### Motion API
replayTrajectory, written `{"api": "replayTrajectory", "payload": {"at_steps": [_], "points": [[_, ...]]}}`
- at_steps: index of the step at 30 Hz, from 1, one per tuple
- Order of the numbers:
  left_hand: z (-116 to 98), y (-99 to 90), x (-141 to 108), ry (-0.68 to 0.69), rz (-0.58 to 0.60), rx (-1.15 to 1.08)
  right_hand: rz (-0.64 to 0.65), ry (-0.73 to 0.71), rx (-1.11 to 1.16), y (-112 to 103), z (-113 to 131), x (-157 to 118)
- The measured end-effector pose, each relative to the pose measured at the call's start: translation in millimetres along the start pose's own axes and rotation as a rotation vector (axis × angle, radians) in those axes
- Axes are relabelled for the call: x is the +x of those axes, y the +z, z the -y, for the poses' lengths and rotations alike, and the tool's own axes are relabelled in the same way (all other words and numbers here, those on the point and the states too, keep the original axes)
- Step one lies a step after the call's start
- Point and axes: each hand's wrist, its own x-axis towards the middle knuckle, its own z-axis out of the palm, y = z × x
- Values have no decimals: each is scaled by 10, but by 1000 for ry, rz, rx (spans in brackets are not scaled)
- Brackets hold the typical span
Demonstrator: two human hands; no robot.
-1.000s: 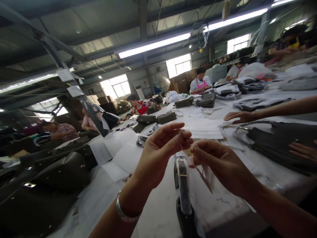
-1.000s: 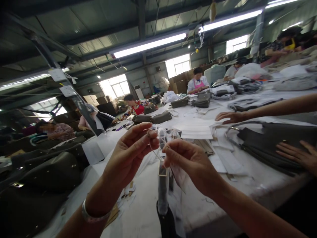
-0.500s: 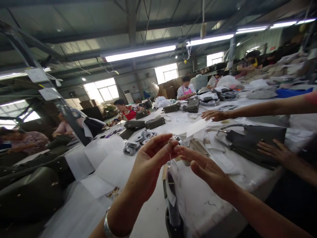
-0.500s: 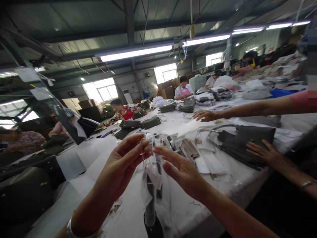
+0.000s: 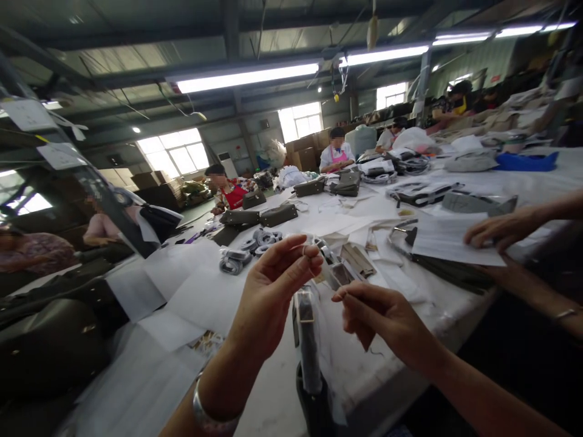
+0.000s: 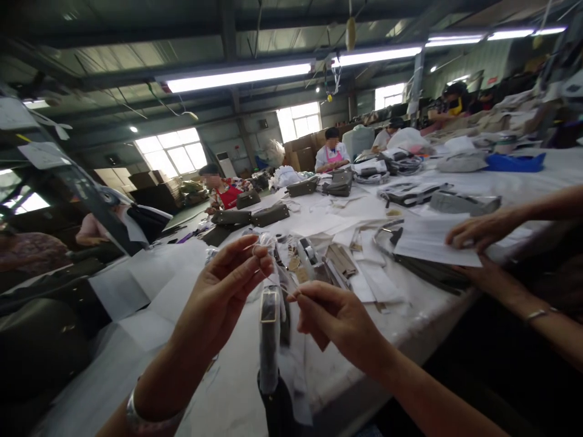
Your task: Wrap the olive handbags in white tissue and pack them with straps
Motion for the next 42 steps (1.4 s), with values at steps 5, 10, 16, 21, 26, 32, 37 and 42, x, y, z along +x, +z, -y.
{"api": "replayTrajectory", "payload": {"at_steps": [5, 10, 16, 21, 26, 32, 37, 42], "points": [[140, -417, -216, -126, -97, 246, -98, 102, -189, -250, -224, -122], [484, -967, -477, -305, -256, 468, 40, 226, -445, -351, -516, -136], [813, -1011, -545, -415, 91, 723, 173, 185, -492, -71, -617, 29], [907, -904, -442, -370, 104, 676, 197, 101, -471, 170, -565, 168], [880, -906, -457, -387, 110, 574, 200, 66, -472, 192, -579, 182], [606, -1086, -748, -534, 52, 203, 159, 91, -374, -17, -561, -57], [551, -1009, -970, -383, -92, -146, 68, 257, -19, -19, -557, -322], [642, -869, -1011, -273, -119, -214, 138, 277, 404, 16, -519, -419]]}}
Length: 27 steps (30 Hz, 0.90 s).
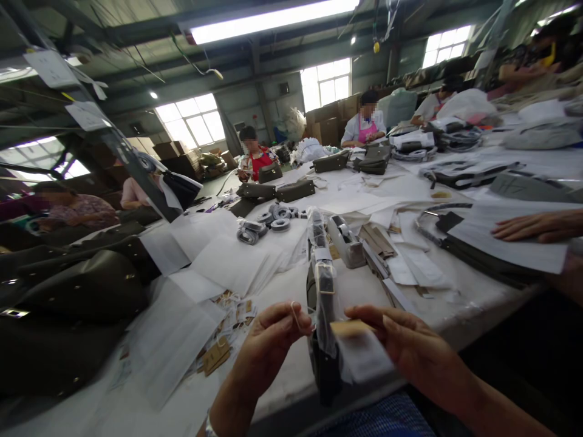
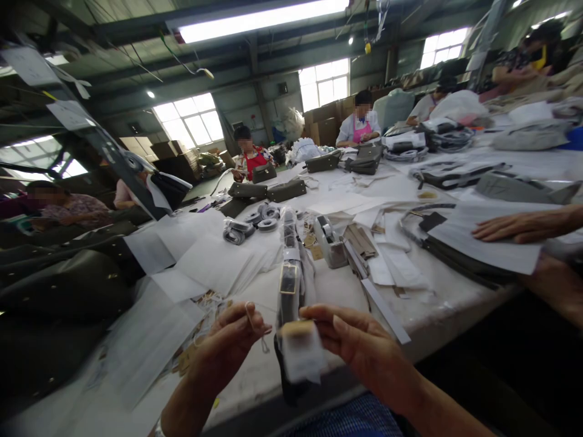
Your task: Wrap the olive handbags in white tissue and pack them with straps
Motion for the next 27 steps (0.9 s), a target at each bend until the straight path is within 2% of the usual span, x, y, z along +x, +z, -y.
{"api": "replayTrajectory", "payload": {"at_steps": [2, 4, 6, 9, 12, 16, 21, 24, 27], "points": [[45, 18, 31, 19, -20, 39, 73, -39, 52, 15, -4, -9], [73, 38, 68, 30, -25, 143, 68, -108, -44, 52, -10, 0], [80, 66, 93, 46, -28, 271, 7, -210, -239, 116, -12, 31], [54, 106, 91, 96, -54, 439, -100, -466, -578, 226, 0, 106], [12, 121, 62, 149, -66, 565, -185, -672, -758, 309, 30, 181], [-10, 133, 54, 214, -24, 528, -240, -681, -814, 368, 90, 229], [-23, 232, 61, 235, 3, 459, -174, -714, -974, 407, 157, 214], [-62, 338, 34, 261, -41, 585, -105, -729, -1069, 437, 197, 192], [-129, 451, -8, 384, -67, 796, -22, -705, -1167, 469, 251, 181]]}}
